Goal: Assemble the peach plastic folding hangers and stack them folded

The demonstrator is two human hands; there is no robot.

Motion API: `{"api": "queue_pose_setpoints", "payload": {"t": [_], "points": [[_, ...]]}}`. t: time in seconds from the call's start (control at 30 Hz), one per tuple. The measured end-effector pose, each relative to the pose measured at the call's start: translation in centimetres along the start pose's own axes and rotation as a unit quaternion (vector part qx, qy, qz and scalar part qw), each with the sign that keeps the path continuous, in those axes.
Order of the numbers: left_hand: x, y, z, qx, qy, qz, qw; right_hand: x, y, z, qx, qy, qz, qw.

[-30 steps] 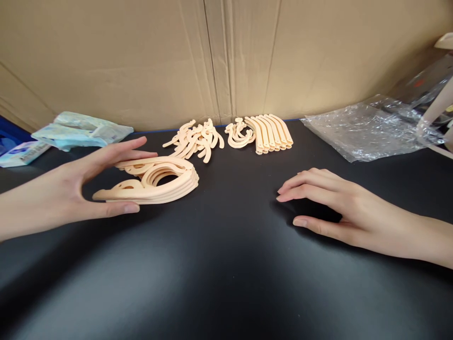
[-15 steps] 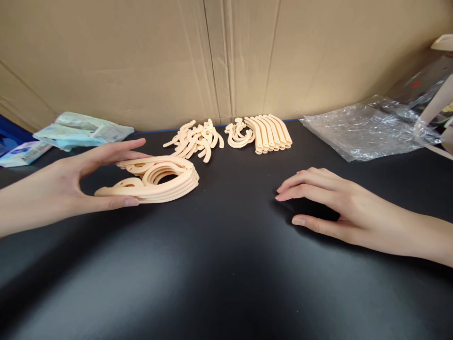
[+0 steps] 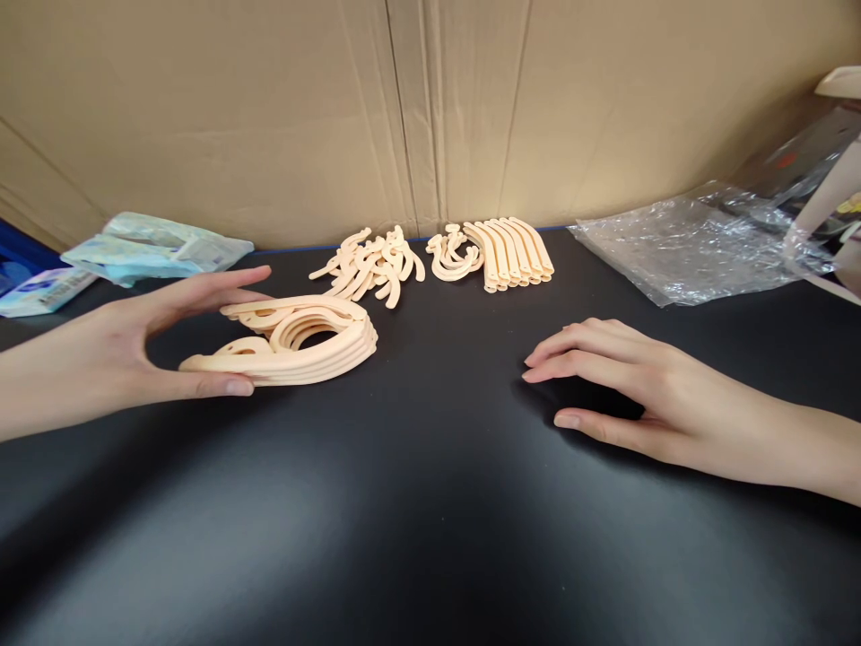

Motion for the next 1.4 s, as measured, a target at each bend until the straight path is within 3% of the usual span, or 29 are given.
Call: {"api": "queue_pose_setpoints", "payload": {"t": [0.63,0.9,1.4], "points": [[0.3,-0.1,0.0,-0.025,0.025,-0.021,0.999,0.0,0.0,-0.1,-0.004,0.002,0.006,1.000],[-1.0,-0.2,-0.2,-0.020,0.012,-0.016,1.000,0.0,0.0,0.0,-0.001,-0.002,0.002,1.000],[0.1,-0.5,-0.1,-0.015,0.010,-0.017,1.000,-0.1,0.2,0.0,-0.007,-0.004,-0.001,1.000]]}}
Point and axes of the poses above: each hand's wrist, its own z-axis away from the middle knuckle, its own y-axis out of the back of the hand, x = y × z, the point moved 1 cm from there along -z, towards the middle knuckle, and after that the axes turned 11 degrees about -y, right-handed, at the moved point
